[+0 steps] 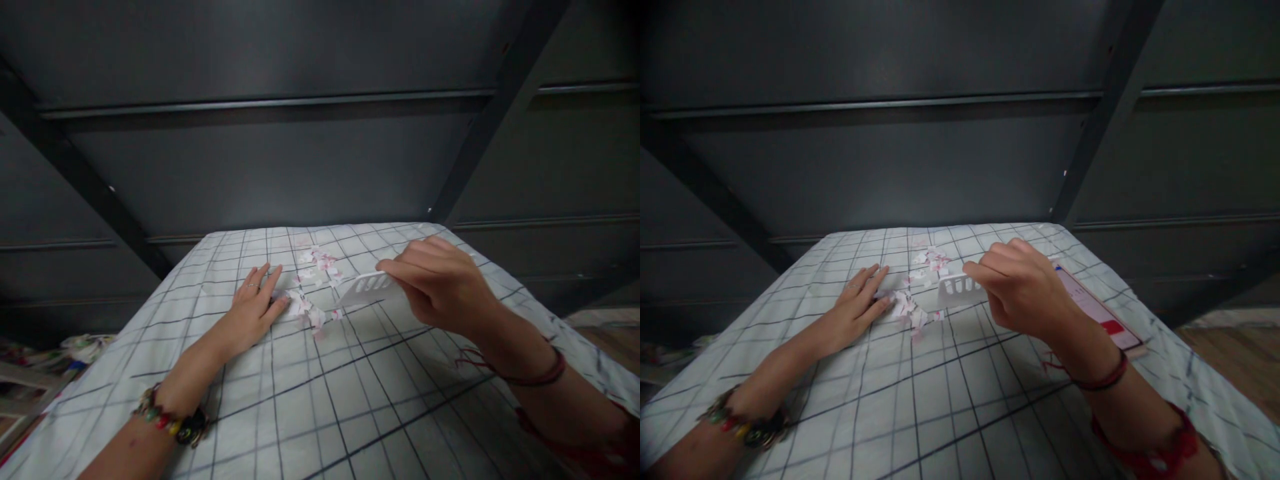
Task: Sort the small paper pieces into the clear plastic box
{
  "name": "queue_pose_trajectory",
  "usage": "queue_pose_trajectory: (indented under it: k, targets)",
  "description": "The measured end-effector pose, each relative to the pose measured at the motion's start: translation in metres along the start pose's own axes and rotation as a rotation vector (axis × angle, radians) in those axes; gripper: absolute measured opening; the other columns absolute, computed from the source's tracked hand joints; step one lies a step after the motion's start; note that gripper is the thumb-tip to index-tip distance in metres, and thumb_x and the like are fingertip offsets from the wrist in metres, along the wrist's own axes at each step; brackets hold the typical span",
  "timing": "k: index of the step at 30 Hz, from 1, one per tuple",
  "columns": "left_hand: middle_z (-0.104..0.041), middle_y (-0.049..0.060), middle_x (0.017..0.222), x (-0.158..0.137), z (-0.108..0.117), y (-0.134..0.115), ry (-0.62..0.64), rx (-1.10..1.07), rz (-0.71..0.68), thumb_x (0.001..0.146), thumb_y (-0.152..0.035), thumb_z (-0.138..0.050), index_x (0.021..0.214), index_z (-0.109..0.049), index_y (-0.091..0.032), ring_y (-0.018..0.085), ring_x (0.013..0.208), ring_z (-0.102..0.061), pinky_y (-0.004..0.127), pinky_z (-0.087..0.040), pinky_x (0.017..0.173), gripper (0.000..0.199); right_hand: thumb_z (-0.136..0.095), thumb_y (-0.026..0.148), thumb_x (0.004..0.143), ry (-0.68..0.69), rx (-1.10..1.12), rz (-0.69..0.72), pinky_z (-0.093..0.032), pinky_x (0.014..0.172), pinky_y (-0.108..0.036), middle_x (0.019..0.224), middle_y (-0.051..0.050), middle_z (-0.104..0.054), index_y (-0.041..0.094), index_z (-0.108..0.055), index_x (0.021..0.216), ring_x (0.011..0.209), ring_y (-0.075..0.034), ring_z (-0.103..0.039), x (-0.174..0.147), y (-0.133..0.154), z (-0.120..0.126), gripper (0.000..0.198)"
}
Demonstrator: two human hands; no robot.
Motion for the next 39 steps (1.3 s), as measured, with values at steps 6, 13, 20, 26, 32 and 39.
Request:
queue_pose_trajectory:
  k: [6,13,20,26,32,39]
  targets:
    - [-0.02,0.018,0.158,-0.001,0.0,-0.005,0.028,0.003,-0.014,0.098,-0.048,-0.032,0.15,-0.026,-0.014,0.036,0.145,-0.012,0.055,-0.021,0.113,0.063,-0.042,0.001,0.077,-0.114,0.09,0.0,-0.034,0.06,-0.028,0.062,0.005,-0.057,0.022,-0.056,0.096,0.058,-0.012,-0.046,0.0,0.01,0.01,0.031]
    - [-0.022,0.015,0.158,0.0,-0.001,-0.004,0.015,-0.007,-0.048,0.098,-0.05,-0.033,0.15,-0.027,-0.018,0.035,0.145,-0.013,0.054,-0.022,0.113,0.062,-0.041,0.0,0.076,-0.073,0.044,-0.008,-0.032,0.06,-0.029,0.06,0.004,-0.053,0.019,-0.057,0.093,0.058,-0.012,-0.042,0.002,0.012,0.001,0.031]
    - [-0.024,0.014,0.157,-0.001,0.001,-0.004,-0.019,0.019,-0.081,0.099,-0.05,-0.036,0.15,-0.029,-0.019,0.036,0.144,-0.017,0.054,-0.025,0.112,0.06,-0.041,-0.001,0.072,-0.004,-0.027,-0.045,-0.029,0.06,-0.031,0.06,0.001,-0.054,0.017,-0.063,0.09,0.06,-0.014,-0.04,0.002,0.008,-0.007,0.033]
    - [-0.021,0.01,0.159,-0.006,0.009,-0.035,0.003,-0.003,-0.237,0.097,-0.044,-0.047,0.142,-0.047,-0.025,0.038,0.145,-0.01,0.057,-0.026,0.112,0.049,-0.043,0.002,0.072,0.013,-0.117,-0.105,-0.03,0.062,-0.031,0.06,-0.001,-0.057,0.016,-0.064,0.079,0.061,-0.016,-0.042,0.002,0.0,-0.008,0.026]
    - [-0.032,0.005,0.155,-0.017,0.007,-0.079,0.052,0.0,-0.507,0.097,-0.039,-0.052,0.13,-0.06,-0.031,0.033,0.146,-0.014,0.057,-0.017,0.116,0.034,-0.042,0.002,0.074,0.031,-0.082,-0.113,-0.03,0.063,-0.032,0.061,-0.001,-0.056,0.017,-0.065,0.082,0.062,-0.016,-0.042,0.002,0.0,-0.01,0.028]
    - [-0.031,0.004,0.156,-0.017,0.007,-0.077,0.034,0.034,-0.508,0.099,-0.041,-0.048,0.124,-0.065,-0.03,0.035,0.145,-0.015,0.057,-0.021,0.115,0.032,-0.043,0.002,0.074,0.011,-0.138,-0.115,-0.032,0.063,-0.032,0.062,-0.002,-0.058,0.016,-0.066,0.082,0.063,-0.016,-0.045,0.001,-0.002,-0.011,0.028]
Point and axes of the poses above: each hand's wrist, its own x-axis towards the middle knuckle, its own z-axis out of the back of the hand, y = z × x, the point moved 10 cm from there along x, towards the middle knuckle
